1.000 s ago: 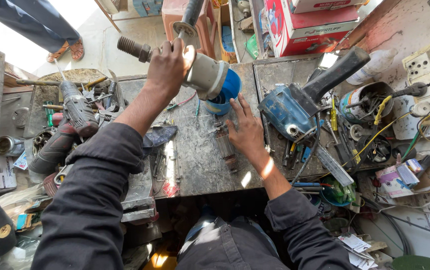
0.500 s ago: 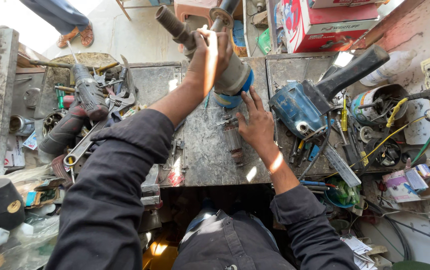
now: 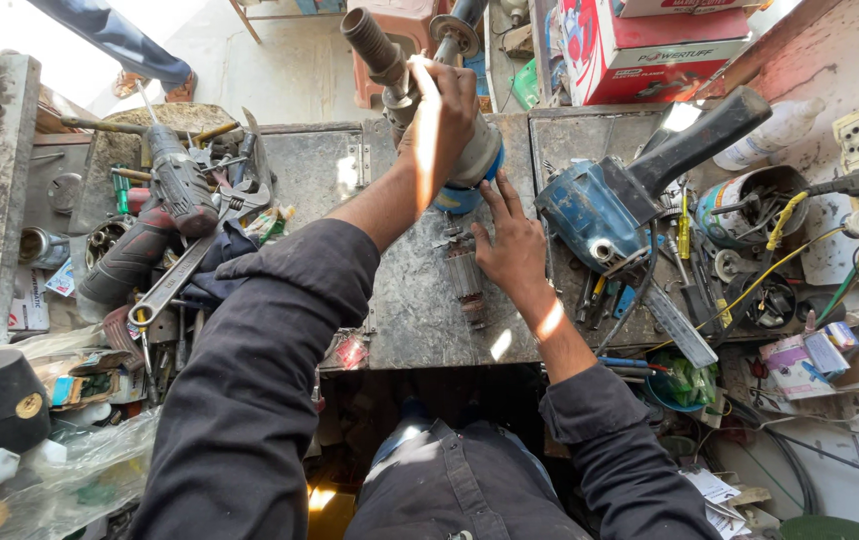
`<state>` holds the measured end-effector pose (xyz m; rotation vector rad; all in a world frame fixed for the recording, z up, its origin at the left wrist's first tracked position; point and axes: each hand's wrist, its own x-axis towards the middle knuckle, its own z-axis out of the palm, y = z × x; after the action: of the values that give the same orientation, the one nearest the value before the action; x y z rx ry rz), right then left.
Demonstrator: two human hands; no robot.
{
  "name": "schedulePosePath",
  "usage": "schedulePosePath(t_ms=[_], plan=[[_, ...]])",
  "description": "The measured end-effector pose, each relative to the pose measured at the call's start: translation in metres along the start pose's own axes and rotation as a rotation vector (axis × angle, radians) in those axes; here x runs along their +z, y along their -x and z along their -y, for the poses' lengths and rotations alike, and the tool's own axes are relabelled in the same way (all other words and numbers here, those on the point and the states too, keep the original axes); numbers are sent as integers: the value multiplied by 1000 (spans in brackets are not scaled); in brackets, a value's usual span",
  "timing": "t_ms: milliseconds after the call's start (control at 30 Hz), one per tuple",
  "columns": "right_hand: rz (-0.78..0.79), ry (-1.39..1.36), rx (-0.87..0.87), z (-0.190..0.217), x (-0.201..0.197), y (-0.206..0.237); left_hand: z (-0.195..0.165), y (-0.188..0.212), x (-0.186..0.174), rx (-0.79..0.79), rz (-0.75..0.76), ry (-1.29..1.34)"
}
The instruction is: The person repairs a power tool at a cluttered workbench. They pick up the tool housing, remove and handle internal components including a fan impeller and armature, use a cloth to grip parts, manipulate a bearing and small metal parts by hand, and reassemble the components back into the housing on the bench.
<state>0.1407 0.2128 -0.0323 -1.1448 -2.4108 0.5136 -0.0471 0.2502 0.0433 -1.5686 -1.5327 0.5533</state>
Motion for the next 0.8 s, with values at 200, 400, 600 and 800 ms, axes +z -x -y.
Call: schedulePosePath(t_ms=[200,400,600,800], plan=[[-23,7,-44,-1,0,2,-5,-6,-16,122,105,-207],[-19,1,-114,-11,-2,4,-13,-21,-19,167,142,-254],[-18,-20,-104,-15,0,2,-25,-34,-13,158,133,-286],[-22,-36,-146,-21,4,2,-34,-40,-12,182,128,-320]])
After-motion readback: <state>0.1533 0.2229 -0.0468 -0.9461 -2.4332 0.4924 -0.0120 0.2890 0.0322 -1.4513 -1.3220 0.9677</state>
